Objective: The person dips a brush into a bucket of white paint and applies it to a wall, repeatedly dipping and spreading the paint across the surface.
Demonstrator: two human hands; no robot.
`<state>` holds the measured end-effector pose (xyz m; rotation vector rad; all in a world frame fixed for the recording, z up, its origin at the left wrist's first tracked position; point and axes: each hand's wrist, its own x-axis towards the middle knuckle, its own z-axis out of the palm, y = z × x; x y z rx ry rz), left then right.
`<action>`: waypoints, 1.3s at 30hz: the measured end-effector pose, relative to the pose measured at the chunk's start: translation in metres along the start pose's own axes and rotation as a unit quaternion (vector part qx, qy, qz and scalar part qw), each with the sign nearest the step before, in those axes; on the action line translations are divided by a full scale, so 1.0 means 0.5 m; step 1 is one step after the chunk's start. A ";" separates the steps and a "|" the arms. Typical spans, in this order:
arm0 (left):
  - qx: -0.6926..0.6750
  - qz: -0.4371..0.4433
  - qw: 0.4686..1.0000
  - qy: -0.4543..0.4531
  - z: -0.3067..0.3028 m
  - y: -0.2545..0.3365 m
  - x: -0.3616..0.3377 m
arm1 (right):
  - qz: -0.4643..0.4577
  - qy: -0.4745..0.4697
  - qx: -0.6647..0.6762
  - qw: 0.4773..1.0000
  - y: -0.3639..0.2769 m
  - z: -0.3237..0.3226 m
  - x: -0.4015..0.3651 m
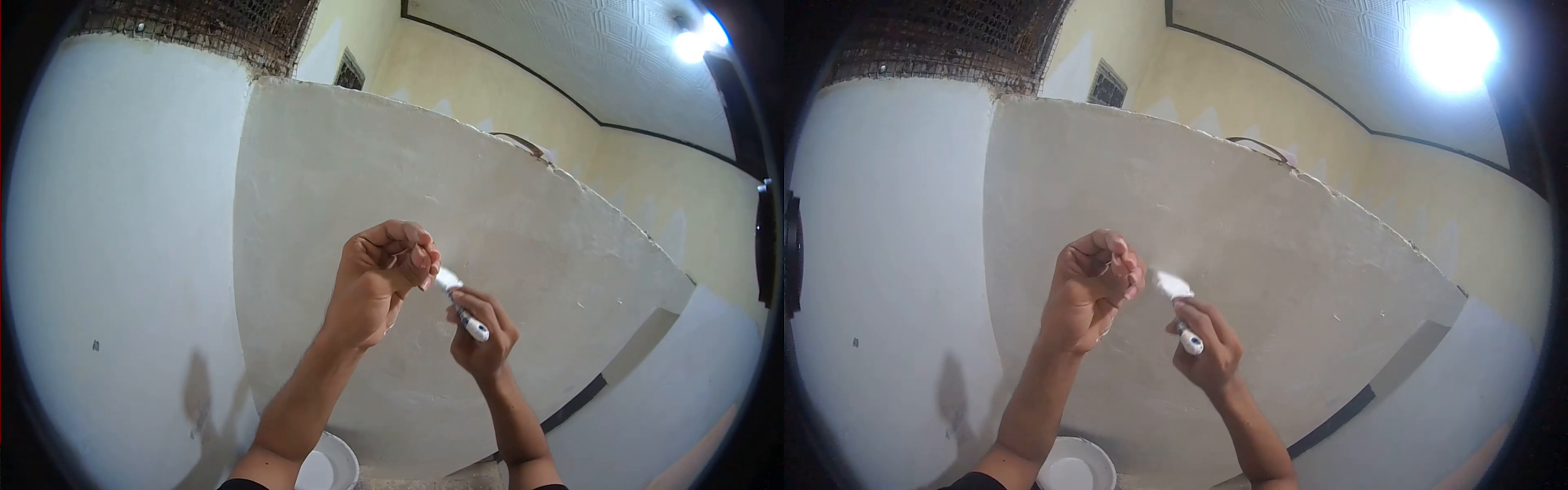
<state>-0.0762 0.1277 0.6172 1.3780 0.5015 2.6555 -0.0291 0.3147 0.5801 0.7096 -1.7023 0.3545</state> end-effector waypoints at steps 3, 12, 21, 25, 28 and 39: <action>0.080 0.011 0.997 0.020 0.000 -0.019 0.012 | -0.010 0.016 -0.029 0.999 0.032 0.001 0.043; 0.172 0.023 0.984 0.048 0.031 -0.038 0.046 | -0.110 0.134 -0.023 0.985 0.047 -0.015 0.186; 0.427 0.186 0.884 -0.028 0.002 -0.048 0.012 | -0.105 0.020 -0.047 0.993 0.062 0.050 0.065; 0.486 0.175 0.847 -0.123 -0.006 -0.058 -0.027 | -0.037 -0.003 -0.034 0.999 0.023 0.050 -0.041; 0.506 0.195 0.823 -0.170 0.012 -0.063 -0.044 | -0.051 0.012 -0.030 0.998 0.010 0.043 -0.045; 0.525 0.251 0.795 -0.171 0.053 -0.083 -0.018 | 0.005 0.145 -0.001 0.989 0.098 -0.030 0.122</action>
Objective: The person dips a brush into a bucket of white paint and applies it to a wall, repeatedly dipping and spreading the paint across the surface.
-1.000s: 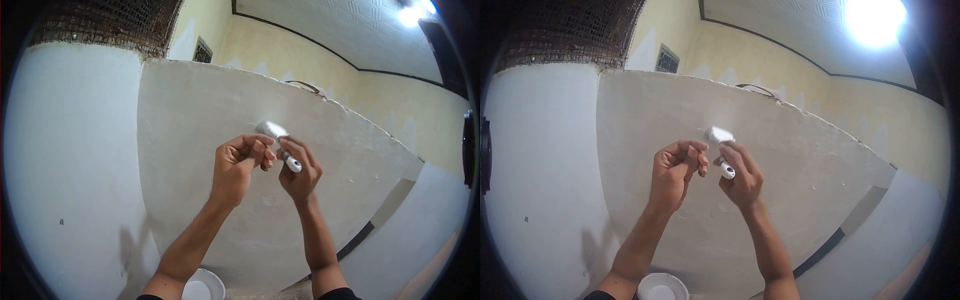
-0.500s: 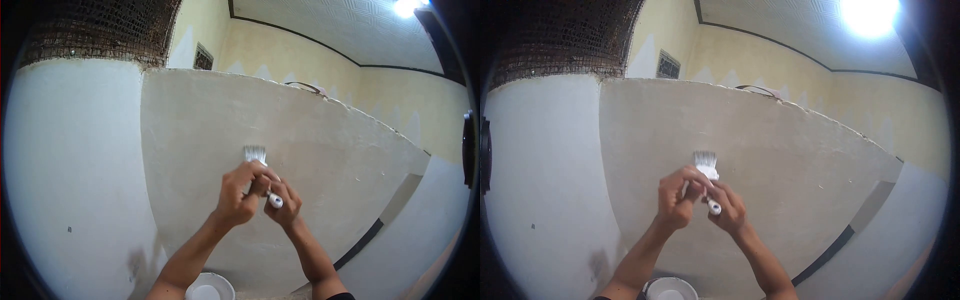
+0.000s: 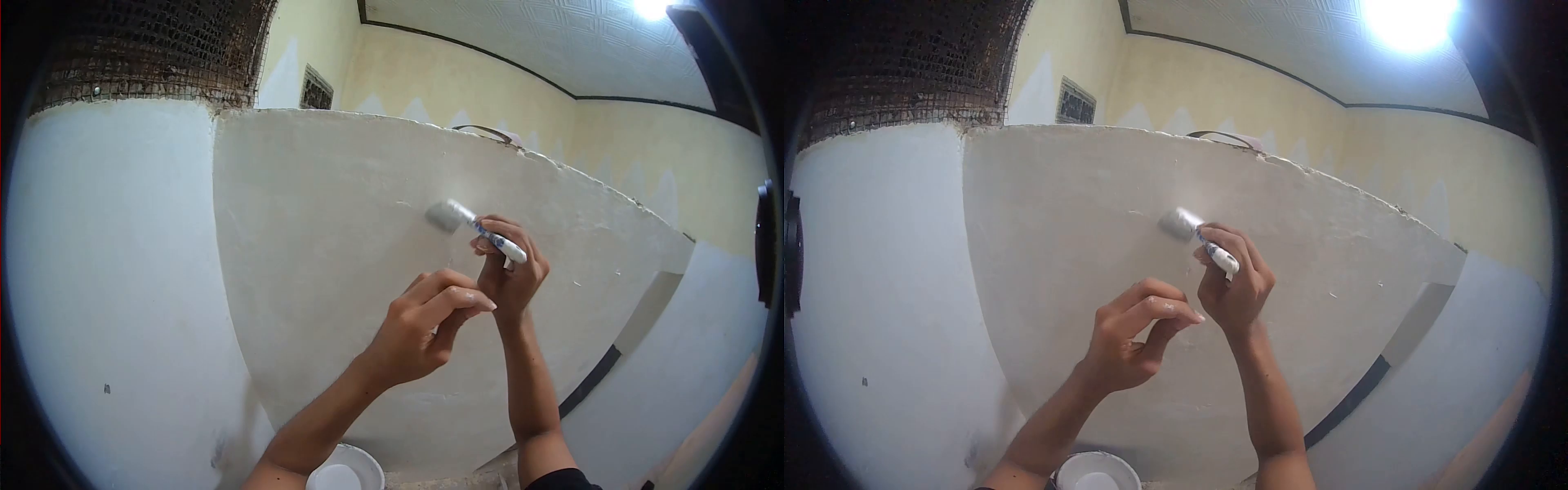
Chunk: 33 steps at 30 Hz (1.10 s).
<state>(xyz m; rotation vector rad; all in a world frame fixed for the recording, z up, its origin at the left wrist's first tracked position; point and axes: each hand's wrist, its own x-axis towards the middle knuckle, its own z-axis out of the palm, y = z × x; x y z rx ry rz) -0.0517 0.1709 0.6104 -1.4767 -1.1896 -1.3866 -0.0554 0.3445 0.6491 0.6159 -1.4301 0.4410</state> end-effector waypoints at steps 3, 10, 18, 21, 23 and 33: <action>0.016 0.009 1.000 0.015 -0.008 -0.031 -0.017 | -0.087 0.041 -0.028 0.995 -0.021 0.001 0.034; -0.054 -0.046 0.996 0.062 -0.019 -0.046 -0.035 | -0.083 -0.043 -0.058 0.994 -0.002 0.012 -0.081; -0.009 -0.032 0.998 -0.044 0.006 -0.016 -0.060 | -0.064 -0.078 -0.127 0.987 -0.078 -0.033 -0.210; 0.003 -0.001 0.997 -0.081 0.008 0.001 -0.047 | 0.029 -0.066 0.010 0.997 -0.078 -0.037 -0.196; 0.014 -0.001 0.997 -0.079 0.008 0.004 -0.034 | 0.018 -0.080 -0.001 0.997 -0.066 -0.029 -0.170; -0.008 0.022 0.999 -0.038 -0.044 0.016 0.036 | -0.110 -0.026 -0.041 0.993 -0.042 0.044 -0.017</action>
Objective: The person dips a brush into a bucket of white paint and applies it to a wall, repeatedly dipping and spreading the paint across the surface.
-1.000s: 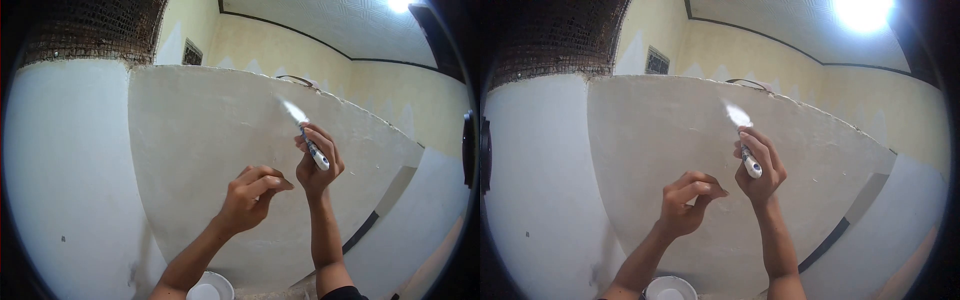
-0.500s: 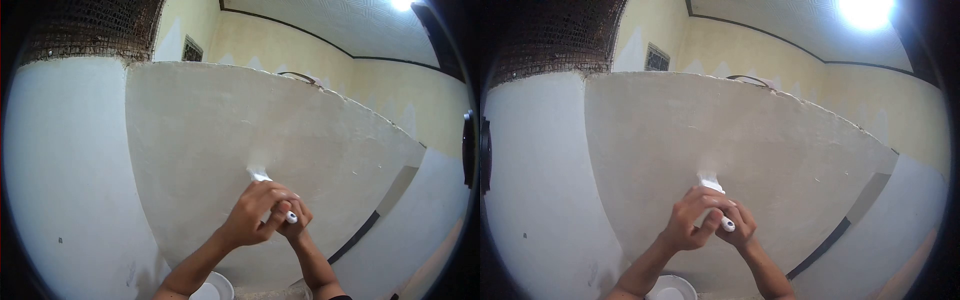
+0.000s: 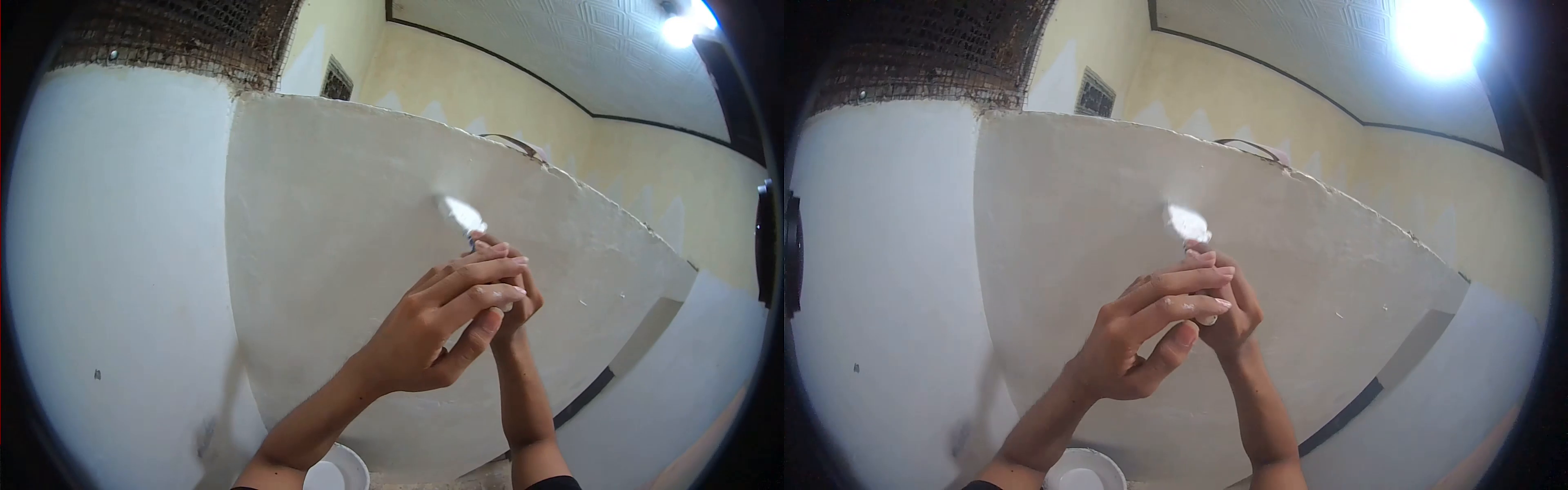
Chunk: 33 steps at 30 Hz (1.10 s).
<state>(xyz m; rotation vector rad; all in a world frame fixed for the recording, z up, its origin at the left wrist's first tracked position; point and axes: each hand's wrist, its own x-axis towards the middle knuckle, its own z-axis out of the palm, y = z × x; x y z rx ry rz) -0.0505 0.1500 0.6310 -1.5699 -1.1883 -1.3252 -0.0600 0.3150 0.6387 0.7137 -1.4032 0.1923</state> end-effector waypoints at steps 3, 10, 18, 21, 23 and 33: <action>0.017 0.023 0.999 0.015 -0.013 0.002 0.007 | 0.003 0.010 0.023 1.000 0.005 0.027 0.027; 0.054 -0.054 0.997 0.021 -0.030 -0.018 -0.072 | -0.007 -0.067 -0.021 0.998 -0.022 0.067 -0.066; 0.067 -0.111 0.992 -0.004 -0.035 0.015 -0.158 | 0.087 -0.109 0.084 0.987 -0.131 0.030 -0.216; 0.047 -0.122 0.991 0.014 -0.053 0.039 -0.134 | 0.082 -0.069 0.045 0.993 -0.138 0.035 -0.152; 0.046 -0.114 0.991 0.051 -0.059 0.041 -0.119 | 0.069 -0.048 0.044 0.996 -0.106 0.050 -0.102; 0.049 -0.171 0.976 0.124 -0.094 0.012 -0.134 | -0.016 0.046 0.052 0.998 -0.039 0.076 0.073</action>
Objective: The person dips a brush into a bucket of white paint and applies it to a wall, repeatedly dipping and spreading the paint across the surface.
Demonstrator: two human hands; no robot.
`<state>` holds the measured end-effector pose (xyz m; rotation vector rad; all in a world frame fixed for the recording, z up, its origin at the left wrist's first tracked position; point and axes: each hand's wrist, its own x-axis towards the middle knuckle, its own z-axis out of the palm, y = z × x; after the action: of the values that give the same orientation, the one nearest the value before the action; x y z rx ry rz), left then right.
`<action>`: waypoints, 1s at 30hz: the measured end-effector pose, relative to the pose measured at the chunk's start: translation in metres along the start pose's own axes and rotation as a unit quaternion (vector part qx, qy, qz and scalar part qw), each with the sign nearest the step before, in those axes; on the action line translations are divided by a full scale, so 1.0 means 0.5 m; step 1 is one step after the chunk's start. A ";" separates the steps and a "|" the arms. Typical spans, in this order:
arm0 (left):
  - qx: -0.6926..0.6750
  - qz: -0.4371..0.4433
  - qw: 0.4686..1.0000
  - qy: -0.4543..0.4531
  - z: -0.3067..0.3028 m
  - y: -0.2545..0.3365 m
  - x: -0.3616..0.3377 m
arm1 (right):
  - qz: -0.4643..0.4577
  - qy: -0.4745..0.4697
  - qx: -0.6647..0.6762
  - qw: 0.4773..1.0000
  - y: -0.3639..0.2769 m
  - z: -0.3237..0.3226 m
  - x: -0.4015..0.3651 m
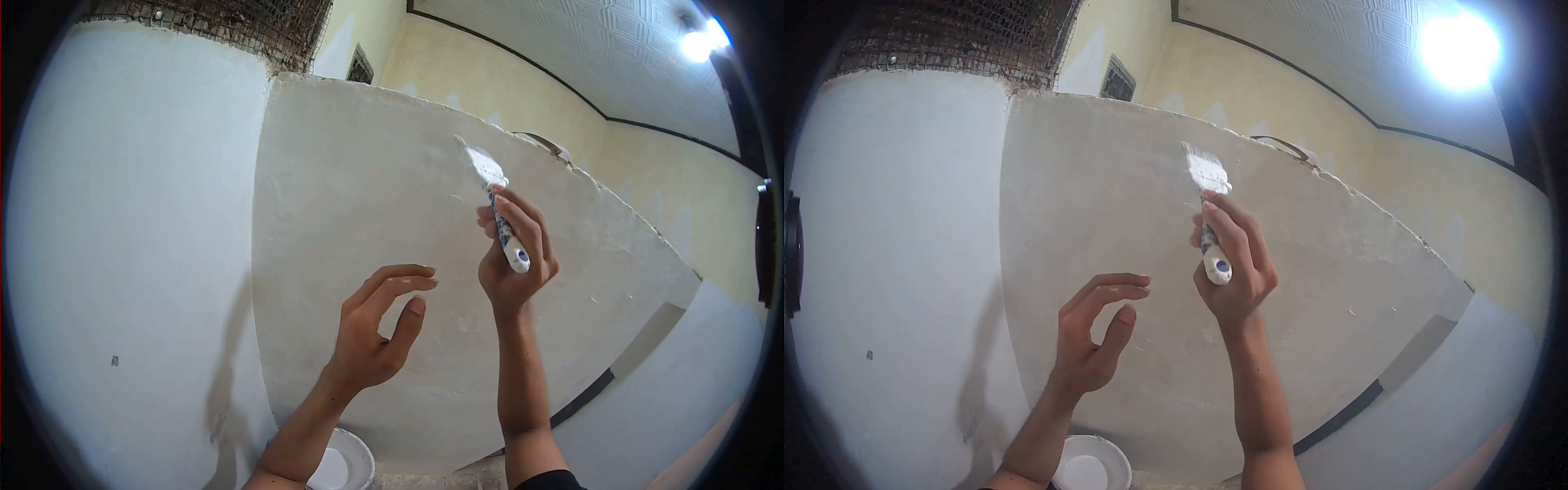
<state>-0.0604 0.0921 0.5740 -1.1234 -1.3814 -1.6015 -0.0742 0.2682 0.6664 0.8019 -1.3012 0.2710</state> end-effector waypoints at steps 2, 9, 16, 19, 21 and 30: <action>-0.012 -0.010 1.000 0.006 -0.003 -0.002 -0.005 | 0.023 -0.022 0.020 0.999 0.002 0.014 -0.025; -0.022 -0.046 0.998 0.031 -0.014 -0.033 -0.068 | 0.070 -0.133 0.015 0.989 -0.074 0.016 -0.232; -0.057 -0.140 0.986 0.069 -0.004 -0.041 -0.160 | 0.194 -0.143 0.059 0.969 -0.194 -0.034 -0.339; -0.111 -0.200 0.971 0.073 0.005 -0.043 -0.194 | 0.143 -0.118 -0.004 0.983 -0.147 -0.038 -0.294; -0.140 -0.232 0.960 0.069 0.015 -0.044 -0.202 | 0.145 -0.096 -0.004 0.985 -0.089 -0.038 -0.257; -0.216 -0.313 0.923 0.051 0.029 -0.069 -0.232 | 0.053 -0.054 -0.003 0.997 -0.076 -0.011 -0.212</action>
<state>-0.0493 0.1102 0.4541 -0.8470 -1.4404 -2.4819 -0.0769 0.2717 0.5538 0.7518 -1.4484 0.3112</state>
